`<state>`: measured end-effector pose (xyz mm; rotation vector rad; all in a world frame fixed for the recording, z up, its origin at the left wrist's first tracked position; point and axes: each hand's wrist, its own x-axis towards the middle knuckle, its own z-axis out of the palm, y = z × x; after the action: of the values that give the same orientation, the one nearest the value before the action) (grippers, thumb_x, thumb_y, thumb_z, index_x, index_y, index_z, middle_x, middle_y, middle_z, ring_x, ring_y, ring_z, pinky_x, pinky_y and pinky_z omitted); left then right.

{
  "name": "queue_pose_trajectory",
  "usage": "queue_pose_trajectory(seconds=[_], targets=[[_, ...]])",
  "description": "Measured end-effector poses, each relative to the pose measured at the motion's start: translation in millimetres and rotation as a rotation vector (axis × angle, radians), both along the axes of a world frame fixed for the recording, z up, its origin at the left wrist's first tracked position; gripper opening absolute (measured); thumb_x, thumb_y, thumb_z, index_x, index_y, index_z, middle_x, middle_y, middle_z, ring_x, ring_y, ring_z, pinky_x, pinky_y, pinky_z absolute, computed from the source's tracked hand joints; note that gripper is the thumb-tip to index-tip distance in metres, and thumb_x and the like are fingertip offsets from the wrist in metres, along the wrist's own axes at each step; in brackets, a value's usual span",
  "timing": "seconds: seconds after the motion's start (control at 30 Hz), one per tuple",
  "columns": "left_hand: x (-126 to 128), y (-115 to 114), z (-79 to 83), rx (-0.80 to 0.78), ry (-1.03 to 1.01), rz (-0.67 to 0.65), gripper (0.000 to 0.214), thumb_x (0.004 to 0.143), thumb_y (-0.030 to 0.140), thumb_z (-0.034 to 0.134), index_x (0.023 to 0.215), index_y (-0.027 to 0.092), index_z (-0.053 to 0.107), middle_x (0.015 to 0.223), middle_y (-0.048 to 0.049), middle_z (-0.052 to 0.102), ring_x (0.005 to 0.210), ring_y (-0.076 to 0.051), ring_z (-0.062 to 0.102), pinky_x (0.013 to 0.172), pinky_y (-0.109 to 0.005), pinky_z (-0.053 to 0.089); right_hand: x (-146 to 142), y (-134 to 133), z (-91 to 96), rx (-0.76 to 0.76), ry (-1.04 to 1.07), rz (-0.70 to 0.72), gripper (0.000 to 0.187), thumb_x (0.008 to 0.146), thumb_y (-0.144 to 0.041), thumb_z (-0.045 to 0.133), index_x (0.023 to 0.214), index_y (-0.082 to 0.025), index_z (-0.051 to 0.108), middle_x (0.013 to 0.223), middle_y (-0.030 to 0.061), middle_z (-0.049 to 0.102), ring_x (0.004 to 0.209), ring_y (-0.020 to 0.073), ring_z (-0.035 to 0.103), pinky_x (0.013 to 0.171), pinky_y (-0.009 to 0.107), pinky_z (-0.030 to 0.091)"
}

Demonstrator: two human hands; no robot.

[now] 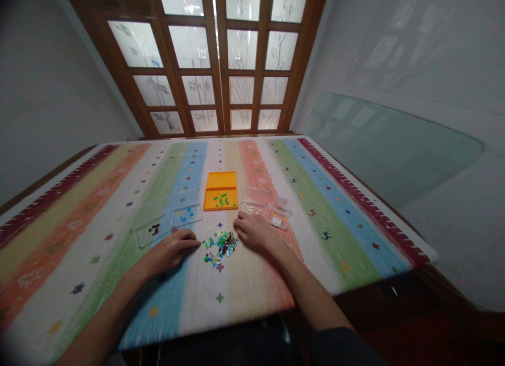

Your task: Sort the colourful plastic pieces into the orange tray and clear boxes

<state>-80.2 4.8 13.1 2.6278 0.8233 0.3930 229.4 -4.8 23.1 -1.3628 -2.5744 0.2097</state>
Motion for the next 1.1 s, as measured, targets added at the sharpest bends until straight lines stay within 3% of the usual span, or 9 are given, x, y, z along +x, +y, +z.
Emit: queue_pose_trajectory(seconds=[0.37, 0.53, 0.8, 1.1], targets=[[2, 3, -4.7, 0.075, -0.01, 0.069, 0.038, 0.084, -0.004, 0.043, 0.101, 0.02, 0.067, 0.104, -0.0074, 0.064, 0.094, -0.02, 0.062, 0.083, -0.033, 0.053, 2, 2, -2.1, -0.006, 0.001, 0.013, 0.017, 0.093, -0.012, 0.052, 0.093, -0.018, 0.069, 0.098, 0.007, 0.065, 0.076, 0.015, 0.05, 0.064, 0.03, 0.028], [-2, 8, 3.7, 0.035, -0.099, 0.104, 0.029, 0.093, 0.005, 0.044, 0.102, 0.021, 0.066, 0.101, -0.0066, 0.064, 0.093, -0.02, 0.062, 0.084, -0.033, 0.053, 0, 0, 1.0, -0.008, 0.002, 0.007, 0.019, 0.094, -0.012, 0.051, 0.094, -0.017, 0.069, 0.098, 0.0077, 0.066, 0.076, 0.015, 0.05, 0.064, 0.03, 0.027], [-14, 33, 22.3, 0.146, -0.264, 0.345, 0.021, 0.096, 0.02, 0.049, 0.104, 0.021, 0.069, 0.102, -0.0072, 0.066, 0.097, -0.023, 0.065, 0.089, -0.038, 0.054, 1, 2, -2.9, 0.012, -0.012, 0.014, 0.018, 0.094, -0.012, 0.051, 0.094, -0.017, 0.069, 0.097, 0.0073, 0.065, 0.076, 0.0151, 0.049, 0.064, 0.03, 0.026], [-11, 50, 2.9, 0.122, -0.288, 0.51, 0.02, 0.092, 0.022, 0.054, 0.098, 0.02, 0.073, 0.101, -0.0081, 0.075, 0.095, -0.024, 0.07, 0.091, -0.04, 0.055, 0, 0, 0.9, 0.004, -0.028, 0.012, 0.018, 0.095, -0.012, 0.051, 0.094, -0.017, 0.068, 0.099, 0.0073, 0.065, 0.077, 0.0151, 0.051, 0.065, 0.03, 0.028]])
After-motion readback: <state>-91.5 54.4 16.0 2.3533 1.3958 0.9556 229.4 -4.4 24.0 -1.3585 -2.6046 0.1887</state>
